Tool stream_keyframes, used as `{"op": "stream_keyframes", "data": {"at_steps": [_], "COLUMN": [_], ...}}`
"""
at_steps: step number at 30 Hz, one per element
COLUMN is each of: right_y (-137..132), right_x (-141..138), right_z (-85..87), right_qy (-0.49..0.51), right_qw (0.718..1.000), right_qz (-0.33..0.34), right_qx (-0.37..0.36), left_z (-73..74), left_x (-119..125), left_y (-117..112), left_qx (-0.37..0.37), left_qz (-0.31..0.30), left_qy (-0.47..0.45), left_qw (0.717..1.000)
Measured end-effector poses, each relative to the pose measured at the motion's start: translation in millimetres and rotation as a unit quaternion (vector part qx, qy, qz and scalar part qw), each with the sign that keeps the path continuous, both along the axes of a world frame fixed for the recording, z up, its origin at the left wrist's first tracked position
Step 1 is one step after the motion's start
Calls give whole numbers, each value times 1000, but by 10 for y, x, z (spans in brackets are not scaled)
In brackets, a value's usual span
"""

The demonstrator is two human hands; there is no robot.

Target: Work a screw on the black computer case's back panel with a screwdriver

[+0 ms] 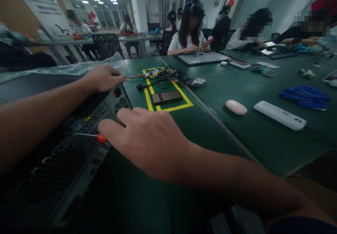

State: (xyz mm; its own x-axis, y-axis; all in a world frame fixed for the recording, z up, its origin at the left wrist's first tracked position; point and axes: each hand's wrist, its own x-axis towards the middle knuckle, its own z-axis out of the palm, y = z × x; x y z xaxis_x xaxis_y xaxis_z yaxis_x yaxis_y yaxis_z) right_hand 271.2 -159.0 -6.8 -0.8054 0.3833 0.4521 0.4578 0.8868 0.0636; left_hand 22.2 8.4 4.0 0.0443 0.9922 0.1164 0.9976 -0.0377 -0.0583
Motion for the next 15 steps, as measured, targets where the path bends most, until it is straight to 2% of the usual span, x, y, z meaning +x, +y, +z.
{"op": "stream_keyframes", "data": {"at_steps": [15], "right_y": [11], "right_x": [25], "right_z": [28], "right_qy": [-18], "right_qw": [1000], "right_qz": [8], "right_qx": [-24], "left_z": [-8], "left_x": [-6], "left_y": [0], "left_qx": [8], "left_qz": [-1], "left_qy": [-7], "left_qw": [1000]}}
